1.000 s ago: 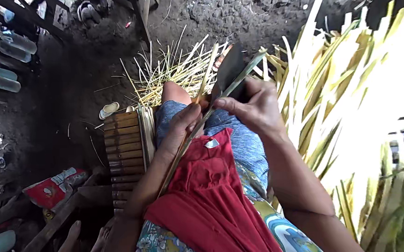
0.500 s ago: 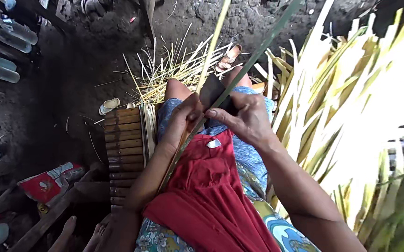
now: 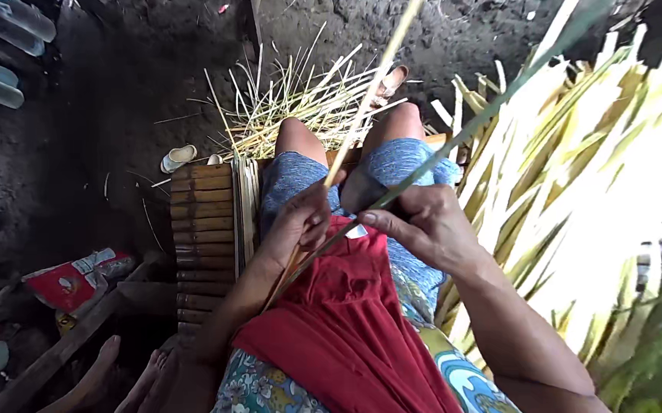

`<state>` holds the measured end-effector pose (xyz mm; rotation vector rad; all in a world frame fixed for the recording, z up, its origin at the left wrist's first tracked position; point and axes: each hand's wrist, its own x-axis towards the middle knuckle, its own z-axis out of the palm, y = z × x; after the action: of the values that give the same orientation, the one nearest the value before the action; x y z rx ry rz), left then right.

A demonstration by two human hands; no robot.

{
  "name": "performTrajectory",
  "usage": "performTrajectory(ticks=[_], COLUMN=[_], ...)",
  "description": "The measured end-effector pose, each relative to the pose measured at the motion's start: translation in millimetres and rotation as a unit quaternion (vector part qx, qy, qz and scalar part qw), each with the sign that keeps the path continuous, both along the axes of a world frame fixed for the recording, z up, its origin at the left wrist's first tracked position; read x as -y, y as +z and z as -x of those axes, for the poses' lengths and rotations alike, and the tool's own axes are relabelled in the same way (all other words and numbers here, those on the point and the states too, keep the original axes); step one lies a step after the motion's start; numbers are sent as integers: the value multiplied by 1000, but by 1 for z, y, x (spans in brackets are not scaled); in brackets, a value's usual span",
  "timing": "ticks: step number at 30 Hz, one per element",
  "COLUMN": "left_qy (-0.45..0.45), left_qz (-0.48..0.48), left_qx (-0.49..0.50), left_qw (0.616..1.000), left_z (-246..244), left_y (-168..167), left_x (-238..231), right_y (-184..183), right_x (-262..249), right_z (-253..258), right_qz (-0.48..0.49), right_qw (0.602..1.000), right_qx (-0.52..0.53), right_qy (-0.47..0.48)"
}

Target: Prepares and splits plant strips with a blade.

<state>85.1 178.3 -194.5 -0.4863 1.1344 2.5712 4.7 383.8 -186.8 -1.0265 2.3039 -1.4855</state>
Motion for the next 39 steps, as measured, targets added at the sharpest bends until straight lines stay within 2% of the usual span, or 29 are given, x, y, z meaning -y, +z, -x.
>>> performTrajectory(ticks=[2,5,7,10,12,14,16,19,21,23,24,25,27,28,30,32,34,36,39], left_qy=[32,145,215,269,278,229,187,252,378,562,628,655,598,517,255,20,-149,-260,-327], left_qz=[35,105,163,278,383,486,529,537,495,413,367,343,375,417,494,495,458,427,423], left_qx=[11,35,49,78,112,161,201,253,263,187,133,100,135,187,243,267,284,304,321], left_qw=[999,983,962,919,874,828,803,764,737,692,673,665,696,724,795,827,829,811,782], left_z=[-7,-23,-34,-53,-63,-73,-87,-111,-134,-166,-180,-189,-188,-179,-167,-156,-157,-156,-141], left_y=[-15,-31,-34,-33,-37,-47,-65,-79,-74,-72,-69,-62,-38,-27,-15,-30,-68,-97,-109], left_x=[21,64,99,153,179,196,211,245,283,333,353,364,357,342,308,283,269,254,239], right_y=[5,5,2,-1,-4,-7,-11,-16,-17,-18,-17,-17,-19,-20,-23,-27,-30,-31,-28], right_x=[-9,-18,-17,-9,-4,0,2,-11,-37,-69,-82,-93,-105,-106,-101,-94,-87,-78,-59], right_z=[-9,-15,-10,0,6,10,13,15,19,26,28,29,27,25,21,21,24,26,25], right_qz=[5,8,13,26,33,31,34,39,34,58,70,79,103,105,87,84,85,75,31], right_qw=[1000,999,998,995,992,990,989,983,978,965,958,950,935,931,933,936,942,943,952], right_qx=[-18,4,20,42,63,79,99,168,207,236,244,251,268,272,270,266,265,275,271], right_qy=[26,49,57,87,108,113,105,55,-16,-96,-134,-166,-208,-220,-224,-214,-190,-175,-142])
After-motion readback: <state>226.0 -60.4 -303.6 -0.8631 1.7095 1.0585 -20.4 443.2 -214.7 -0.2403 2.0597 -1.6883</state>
